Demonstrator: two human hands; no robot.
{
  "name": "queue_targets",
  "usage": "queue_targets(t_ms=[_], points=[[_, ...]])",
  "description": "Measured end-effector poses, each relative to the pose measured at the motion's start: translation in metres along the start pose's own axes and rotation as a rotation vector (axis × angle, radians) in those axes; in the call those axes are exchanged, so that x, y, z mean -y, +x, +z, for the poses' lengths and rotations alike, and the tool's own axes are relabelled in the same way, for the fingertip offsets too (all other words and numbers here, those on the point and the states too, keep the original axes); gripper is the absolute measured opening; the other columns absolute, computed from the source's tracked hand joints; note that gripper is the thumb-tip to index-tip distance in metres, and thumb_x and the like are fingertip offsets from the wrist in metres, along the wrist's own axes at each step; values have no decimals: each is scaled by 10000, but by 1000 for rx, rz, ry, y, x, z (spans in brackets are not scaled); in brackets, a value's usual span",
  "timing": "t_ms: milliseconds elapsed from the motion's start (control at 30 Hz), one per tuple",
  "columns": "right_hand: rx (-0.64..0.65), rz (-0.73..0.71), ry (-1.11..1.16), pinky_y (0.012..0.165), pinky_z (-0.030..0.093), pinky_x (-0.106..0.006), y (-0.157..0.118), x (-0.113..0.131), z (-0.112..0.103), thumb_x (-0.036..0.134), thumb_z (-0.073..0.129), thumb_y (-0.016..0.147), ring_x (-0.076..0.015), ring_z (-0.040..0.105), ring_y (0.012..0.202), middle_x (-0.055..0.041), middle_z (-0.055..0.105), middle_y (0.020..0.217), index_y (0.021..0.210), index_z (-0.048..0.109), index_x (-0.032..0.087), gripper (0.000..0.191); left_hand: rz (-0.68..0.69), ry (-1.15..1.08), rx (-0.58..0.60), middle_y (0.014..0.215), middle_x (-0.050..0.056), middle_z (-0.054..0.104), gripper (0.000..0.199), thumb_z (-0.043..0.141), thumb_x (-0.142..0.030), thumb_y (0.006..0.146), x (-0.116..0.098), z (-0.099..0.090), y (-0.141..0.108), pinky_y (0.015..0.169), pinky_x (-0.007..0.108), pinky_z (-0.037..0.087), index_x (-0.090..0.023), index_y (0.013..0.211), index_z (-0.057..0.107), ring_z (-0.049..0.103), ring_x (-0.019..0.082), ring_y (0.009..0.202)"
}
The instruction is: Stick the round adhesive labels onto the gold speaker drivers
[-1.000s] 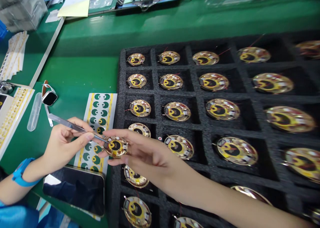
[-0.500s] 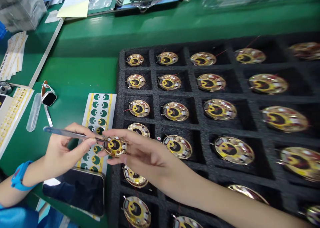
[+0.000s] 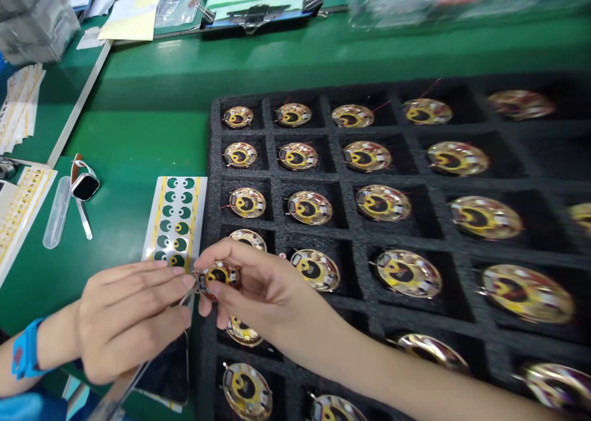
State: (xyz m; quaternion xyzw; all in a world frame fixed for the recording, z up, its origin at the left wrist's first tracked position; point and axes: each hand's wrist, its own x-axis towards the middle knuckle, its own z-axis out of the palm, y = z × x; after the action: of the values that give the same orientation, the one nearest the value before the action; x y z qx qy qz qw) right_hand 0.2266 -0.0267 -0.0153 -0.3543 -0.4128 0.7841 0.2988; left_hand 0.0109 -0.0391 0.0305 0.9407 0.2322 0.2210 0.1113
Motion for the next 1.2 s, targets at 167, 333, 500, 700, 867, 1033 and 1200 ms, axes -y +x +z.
queue_targets(t_ms=[167,333,500,700,867,1033,1200], points=[[40,64,-81,400,391,-161,-3,1,-3,236,563,845,-65,464,446,40,596,601,853,531,218,39,-135,-76,-211,1065,81,777,119,612,-104,878,1,-1,-3,950,333,598,-166,977,635,729,184,1025],[121,18,3,462,472,-189,0,1,-9,278,513,928,-94,605,575,11,613,757,901,545,209,81,-325,-194,-398,958,67,765,193,641,-59,840,7,10,-1,811,330,624,-172,994,619,739,189,923],[191,-13,137,577,548,-202,4,3,-15,196,481,938,-103,671,740,-8,613,885,1022,561,191,117,-482,-312,-501,878,30,712,161,624,-51,852,13,19,2,734,286,587,-185,940,621,703,156,836],[231,14,109,575,551,-175,3,4,-15,129,479,908,-75,677,709,3,626,878,973,541,179,102,-615,-417,-474,866,23,694,80,610,-119,889,16,21,4,760,290,561,-196,911,601,686,149,828],[228,-28,134,570,573,-183,4,4,-10,81,553,813,-72,683,667,28,636,856,946,540,187,171,-664,-394,-463,848,27,699,18,622,-187,892,21,23,3,754,295,556,-196,881,610,682,162,804],[-106,-298,-242,659,611,-291,-3,67,-46,141,564,839,-143,706,754,-7,685,923,989,529,223,175,-706,-317,-440,824,4,700,47,642,-247,880,30,19,-1,742,267,549,-214,847,648,680,165,778],[-955,-289,-651,776,542,-264,-32,133,-148,107,464,961,-102,635,820,18,595,964,1045,536,243,175,-655,-306,-396,774,4,704,134,656,-333,858,39,19,-2,683,247,553,-216,795,670,688,178,733]])
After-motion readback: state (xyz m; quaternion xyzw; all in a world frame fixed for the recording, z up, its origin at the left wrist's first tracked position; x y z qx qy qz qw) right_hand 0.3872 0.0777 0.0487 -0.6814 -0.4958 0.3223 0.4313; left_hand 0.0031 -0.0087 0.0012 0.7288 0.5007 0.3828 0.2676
